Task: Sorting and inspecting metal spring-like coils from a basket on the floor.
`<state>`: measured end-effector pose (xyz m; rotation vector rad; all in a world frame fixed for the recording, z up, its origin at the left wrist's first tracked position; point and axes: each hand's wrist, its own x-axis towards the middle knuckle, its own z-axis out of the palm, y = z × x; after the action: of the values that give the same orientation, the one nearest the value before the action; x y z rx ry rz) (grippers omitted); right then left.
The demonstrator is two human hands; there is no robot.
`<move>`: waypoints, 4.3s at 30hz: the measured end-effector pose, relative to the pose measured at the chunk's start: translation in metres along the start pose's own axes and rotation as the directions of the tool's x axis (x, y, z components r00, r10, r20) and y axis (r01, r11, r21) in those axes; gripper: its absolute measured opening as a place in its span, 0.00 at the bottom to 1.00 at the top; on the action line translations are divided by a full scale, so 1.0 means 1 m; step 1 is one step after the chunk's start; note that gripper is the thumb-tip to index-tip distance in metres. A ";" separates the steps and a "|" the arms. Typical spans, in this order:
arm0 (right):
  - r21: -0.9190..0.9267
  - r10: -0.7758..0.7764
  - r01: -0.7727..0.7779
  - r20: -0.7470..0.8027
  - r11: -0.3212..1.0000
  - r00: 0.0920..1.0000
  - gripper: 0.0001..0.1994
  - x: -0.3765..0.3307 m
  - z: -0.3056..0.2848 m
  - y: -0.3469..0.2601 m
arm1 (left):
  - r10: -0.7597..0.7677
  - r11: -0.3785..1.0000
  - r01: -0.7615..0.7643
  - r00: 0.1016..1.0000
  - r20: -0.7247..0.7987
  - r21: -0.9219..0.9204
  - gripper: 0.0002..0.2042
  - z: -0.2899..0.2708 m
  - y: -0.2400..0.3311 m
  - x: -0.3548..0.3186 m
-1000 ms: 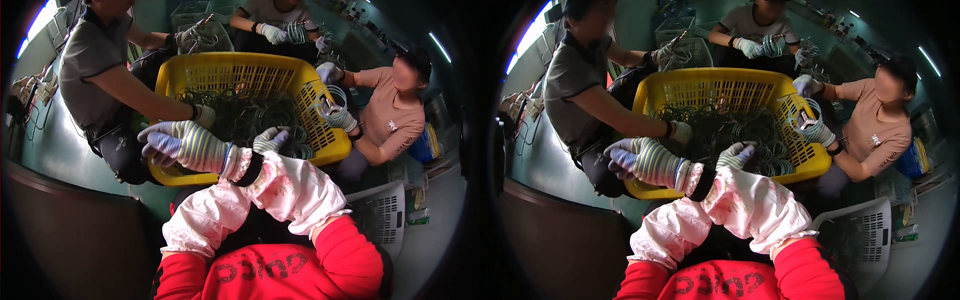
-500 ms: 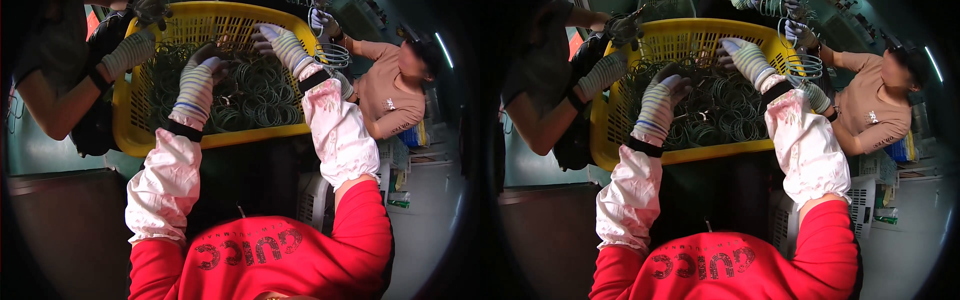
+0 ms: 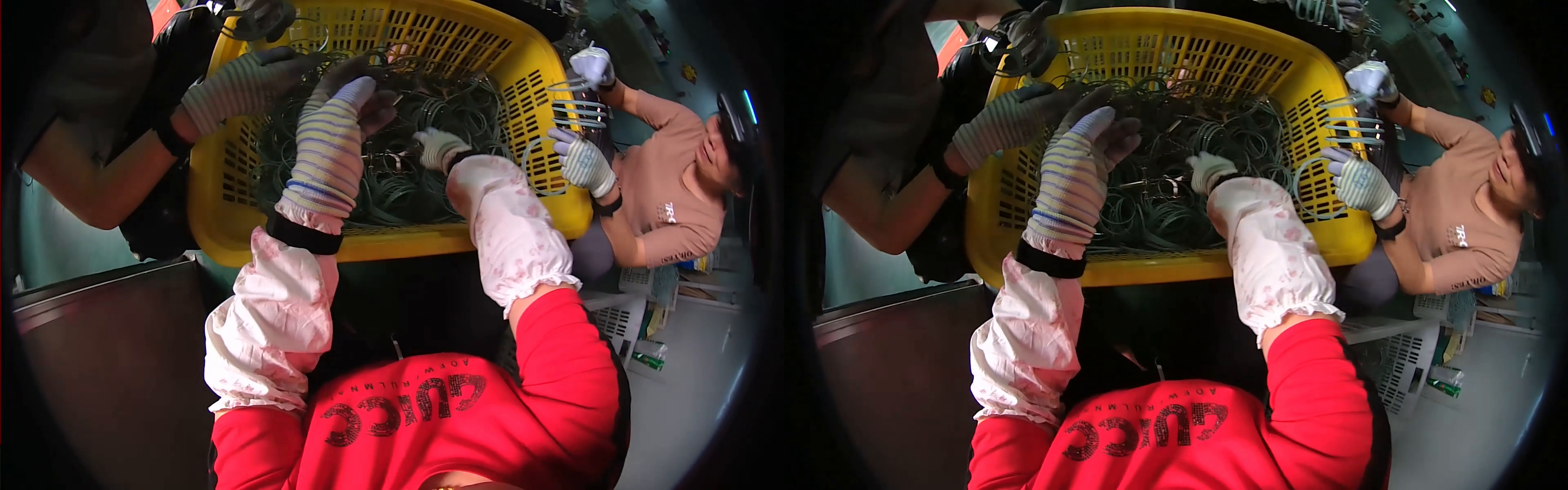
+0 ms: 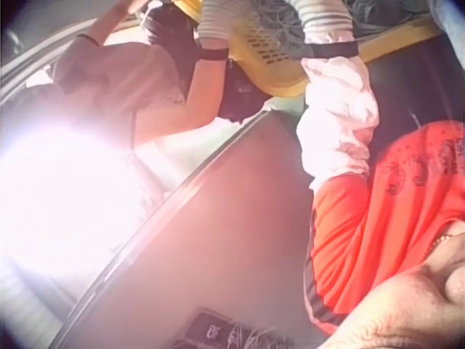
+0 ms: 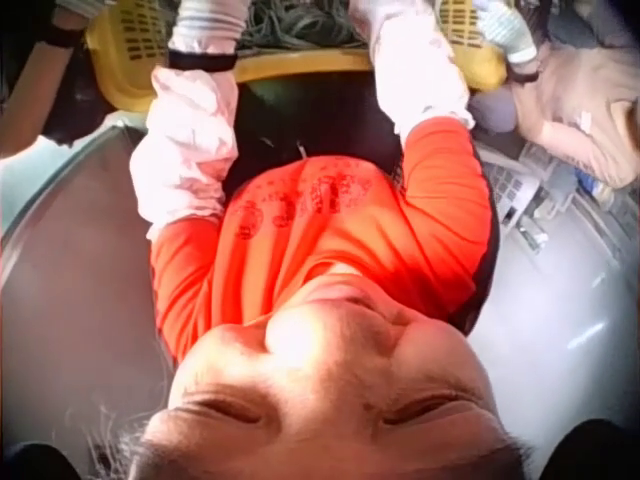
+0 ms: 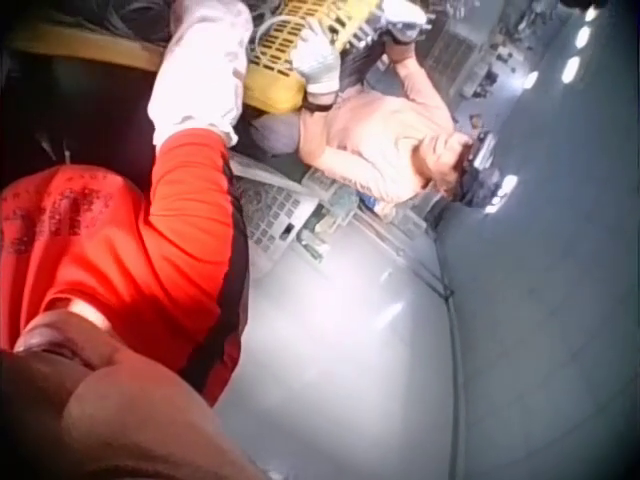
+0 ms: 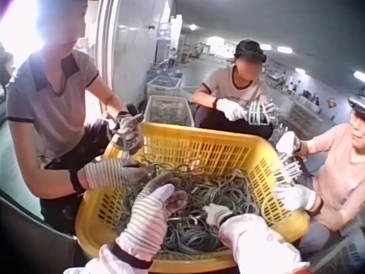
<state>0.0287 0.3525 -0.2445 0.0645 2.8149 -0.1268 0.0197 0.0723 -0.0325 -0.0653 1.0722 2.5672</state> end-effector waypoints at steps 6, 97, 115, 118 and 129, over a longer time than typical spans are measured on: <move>0.329 -0.254 0.179 0.199 0.927 0.947 0.17 0.006 0.017 -0.017 | -0.023 0.999 0.025 0.998 0.056 -0.026 0.19 -0.007 0.006 0.003; 0.942 0.284 0.299 -0.248 -0.154 0.926 0.17 -0.101 -0.155 -0.128 | -0.357 0.934 0.298 0.780 0.513 0.196 0.56 0.007 -0.005 -0.029; 0.785 0.305 0.078 -0.327 0.614 0.894 0.21 -0.105 -0.157 -0.121 | 0.196 0.870 -0.221 0.975 0.102 0.442 0.22 -0.022 0.010 0.017; 0.668 0.208 0.171 -0.448 0.724 0.870 0.21 -0.098 -0.138 -0.117 | 0.287 0.805 -0.373 0.925 0.248 0.460 0.22 0.014 -0.004 -0.007; 0.470 0.186 -0.042 -0.263 0.881 0.947 0.18 -0.091 -0.127 -0.130 | 0.200 0.785 -0.408 0.879 0.432 0.467 0.31 0.028 -0.040 -0.045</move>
<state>0.0667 0.2328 -0.0850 0.3925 3.0026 -0.8230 0.0777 0.1040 -0.0316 0.7642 1.7240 2.2769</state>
